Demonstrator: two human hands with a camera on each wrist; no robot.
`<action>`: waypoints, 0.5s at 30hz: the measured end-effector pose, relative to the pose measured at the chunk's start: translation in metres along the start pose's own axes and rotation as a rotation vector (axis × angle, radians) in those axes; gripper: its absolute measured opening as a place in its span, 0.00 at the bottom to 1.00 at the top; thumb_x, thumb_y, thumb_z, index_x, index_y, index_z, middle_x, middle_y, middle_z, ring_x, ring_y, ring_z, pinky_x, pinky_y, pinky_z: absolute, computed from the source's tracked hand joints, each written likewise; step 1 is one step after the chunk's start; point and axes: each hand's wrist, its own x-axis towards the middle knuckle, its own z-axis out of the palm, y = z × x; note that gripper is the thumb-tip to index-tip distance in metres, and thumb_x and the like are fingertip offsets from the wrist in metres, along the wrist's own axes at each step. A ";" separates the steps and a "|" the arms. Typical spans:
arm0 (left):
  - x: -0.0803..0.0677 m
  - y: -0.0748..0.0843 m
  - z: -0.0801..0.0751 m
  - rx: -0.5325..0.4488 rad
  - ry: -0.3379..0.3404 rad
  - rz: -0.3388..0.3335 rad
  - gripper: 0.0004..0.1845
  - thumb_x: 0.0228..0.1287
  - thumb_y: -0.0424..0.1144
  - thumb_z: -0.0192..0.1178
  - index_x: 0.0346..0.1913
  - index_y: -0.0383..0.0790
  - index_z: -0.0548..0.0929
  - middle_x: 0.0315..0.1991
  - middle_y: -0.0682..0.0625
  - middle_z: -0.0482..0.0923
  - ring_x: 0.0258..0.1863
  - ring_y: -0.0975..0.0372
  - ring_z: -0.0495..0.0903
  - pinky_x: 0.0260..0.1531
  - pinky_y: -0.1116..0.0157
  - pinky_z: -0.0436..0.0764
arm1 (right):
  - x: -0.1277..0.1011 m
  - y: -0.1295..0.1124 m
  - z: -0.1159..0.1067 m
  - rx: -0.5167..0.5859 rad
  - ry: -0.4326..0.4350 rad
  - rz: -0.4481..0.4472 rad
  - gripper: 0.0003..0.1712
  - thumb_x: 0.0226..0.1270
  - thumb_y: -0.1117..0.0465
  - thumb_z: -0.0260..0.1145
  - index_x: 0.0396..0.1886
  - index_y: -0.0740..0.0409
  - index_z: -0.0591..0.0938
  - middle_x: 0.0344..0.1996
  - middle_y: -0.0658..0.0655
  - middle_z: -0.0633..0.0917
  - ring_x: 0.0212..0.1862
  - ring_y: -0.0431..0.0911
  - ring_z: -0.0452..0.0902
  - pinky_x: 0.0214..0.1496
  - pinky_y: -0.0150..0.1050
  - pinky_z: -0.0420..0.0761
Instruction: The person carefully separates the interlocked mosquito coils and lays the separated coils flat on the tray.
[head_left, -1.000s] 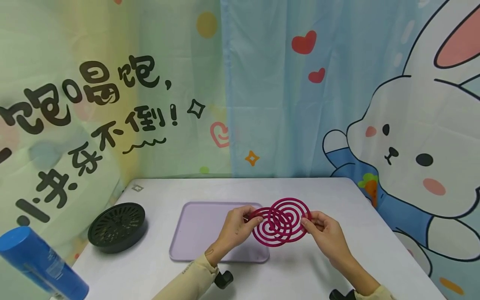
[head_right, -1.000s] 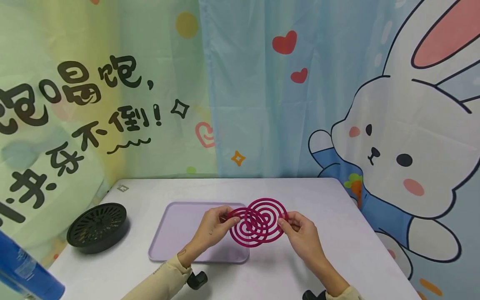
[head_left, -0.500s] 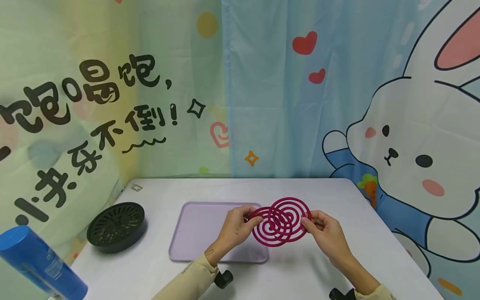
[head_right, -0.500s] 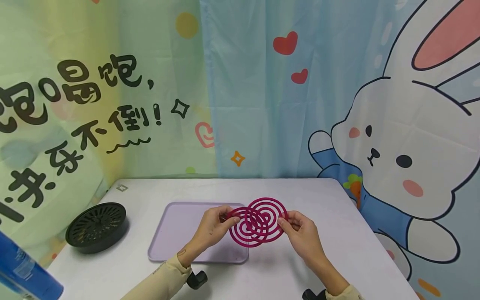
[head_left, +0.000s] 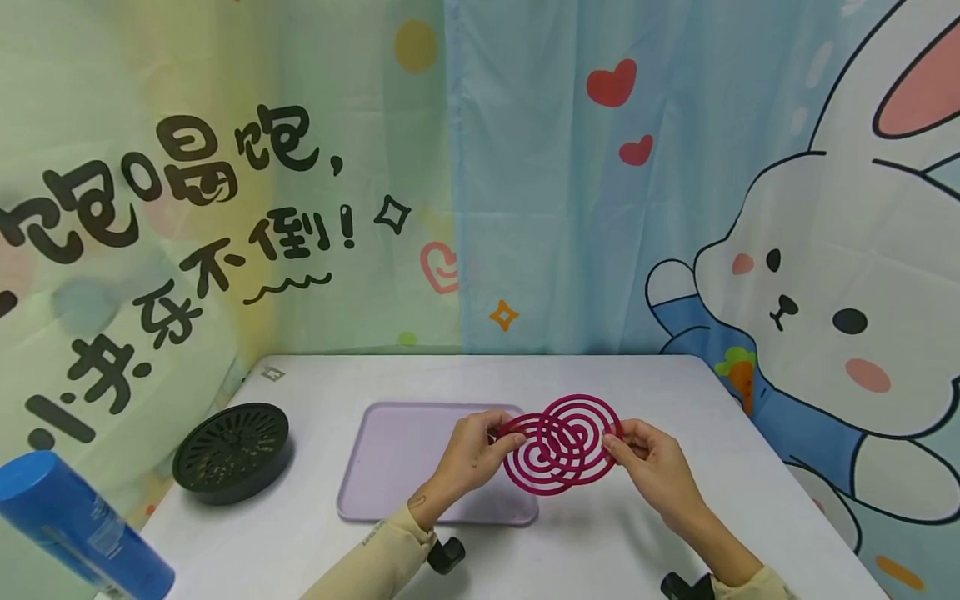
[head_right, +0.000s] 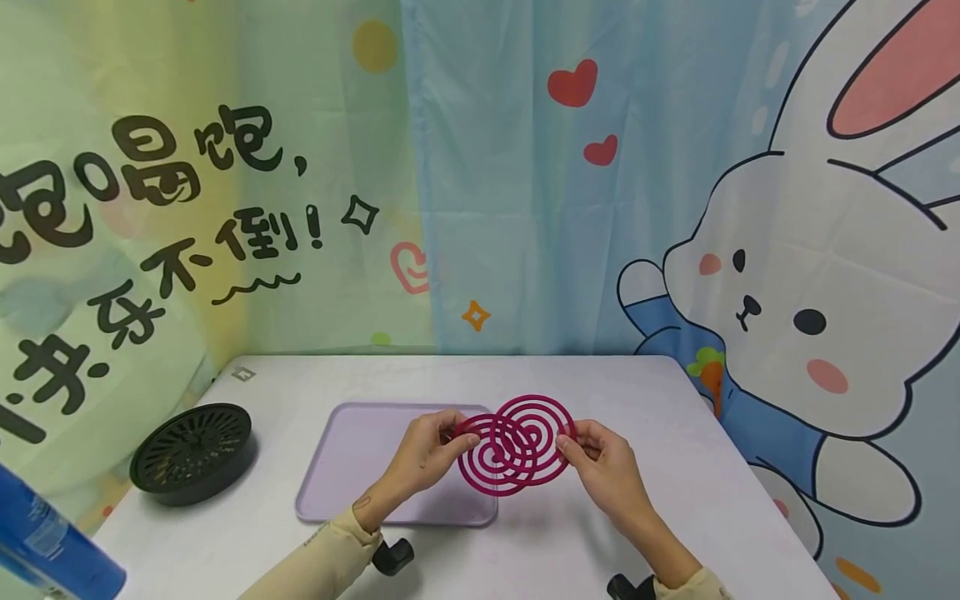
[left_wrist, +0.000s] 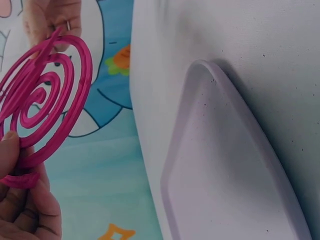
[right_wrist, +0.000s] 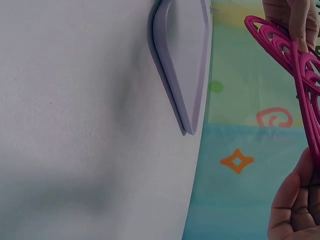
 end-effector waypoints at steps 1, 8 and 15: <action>0.000 0.000 0.000 0.001 -0.003 0.002 0.05 0.67 0.34 0.67 0.33 0.38 0.85 0.26 0.49 0.83 0.22 0.69 0.72 0.19 0.74 0.70 | 0.000 0.000 0.000 -0.004 0.000 0.004 0.16 0.74 0.58 0.65 0.51 0.67 0.80 0.43 0.63 0.86 0.38 0.42 0.83 0.45 0.28 0.84; 0.001 0.000 0.000 -0.009 -0.026 0.009 0.05 0.67 0.34 0.66 0.33 0.37 0.85 0.26 0.47 0.83 0.21 0.70 0.71 0.18 0.75 0.69 | 0.002 0.003 -0.003 -0.023 -0.011 0.008 0.16 0.74 0.59 0.65 0.52 0.67 0.80 0.43 0.61 0.86 0.39 0.42 0.82 0.45 0.29 0.85; 0.002 -0.002 -0.001 0.011 -0.028 0.028 0.04 0.66 0.33 0.67 0.32 0.37 0.85 0.25 0.50 0.83 0.21 0.71 0.71 0.18 0.75 0.69 | 0.003 0.004 -0.007 -0.044 -0.025 -0.007 0.16 0.74 0.60 0.65 0.52 0.67 0.80 0.42 0.61 0.86 0.38 0.41 0.82 0.43 0.26 0.83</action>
